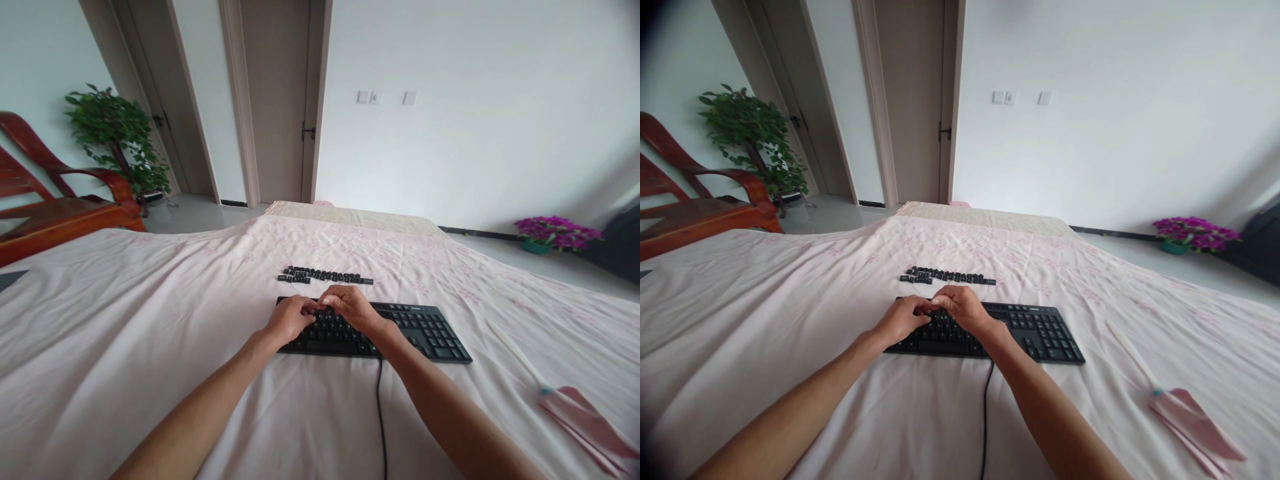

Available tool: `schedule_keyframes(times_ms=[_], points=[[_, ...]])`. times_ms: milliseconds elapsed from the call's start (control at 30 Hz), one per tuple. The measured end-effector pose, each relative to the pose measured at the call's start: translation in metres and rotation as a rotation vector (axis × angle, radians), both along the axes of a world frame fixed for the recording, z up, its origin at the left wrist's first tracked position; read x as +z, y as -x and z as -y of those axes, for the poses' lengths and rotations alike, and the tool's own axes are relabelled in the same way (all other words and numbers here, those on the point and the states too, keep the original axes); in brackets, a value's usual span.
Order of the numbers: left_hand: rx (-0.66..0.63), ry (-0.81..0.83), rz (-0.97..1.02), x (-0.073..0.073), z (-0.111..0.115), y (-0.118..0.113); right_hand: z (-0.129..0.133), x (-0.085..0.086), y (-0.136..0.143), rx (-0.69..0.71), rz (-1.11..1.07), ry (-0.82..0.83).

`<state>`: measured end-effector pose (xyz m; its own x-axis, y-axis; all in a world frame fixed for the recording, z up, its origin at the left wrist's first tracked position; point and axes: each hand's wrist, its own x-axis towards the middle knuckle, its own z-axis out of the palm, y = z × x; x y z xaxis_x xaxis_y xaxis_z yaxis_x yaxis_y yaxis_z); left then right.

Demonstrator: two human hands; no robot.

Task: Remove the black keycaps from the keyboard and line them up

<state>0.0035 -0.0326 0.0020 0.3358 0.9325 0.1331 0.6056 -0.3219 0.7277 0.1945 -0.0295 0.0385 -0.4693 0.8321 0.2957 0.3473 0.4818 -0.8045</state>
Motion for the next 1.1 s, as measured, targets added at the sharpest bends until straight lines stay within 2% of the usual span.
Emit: schedule_keyframes(times_ms=[300,467,567,633,767,900,1100], points=[[0.011,-0.081,-0.141,0.004,0.007,-0.003,-0.006,-0.003,0.003,0.092,0.201,-0.082],[0.017,-0.086,-0.157,0.005,0.010,-0.006,-0.006,-0.009,0.004,0.097,0.169,-0.081],[0.085,-0.099,-0.181,0.003,0.012,-0.011,-0.005,-0.016,0.007,0.056,0.105,-0.081],[0.135,-0.147,-0.186,0.002,0.014,-0.015,-0.003,-0.022,0.011,-0.002,0.078,-0.137],[0.088,-0.234,-0.148,0.004,0.021,-0.020,0.003,-0.029,0.016,-0.139,0.047,-0.295],[0.042,-0.232,-0.055,0.006,0.027,-0.022,0.010,-0.033,0.014,-0.200,-0.012,-0.325],[0.051,-0.161,0.054,0.001,0.022,-0.022,0.012,-0.033,0.012,-0.176,-0.022,-0.359]])
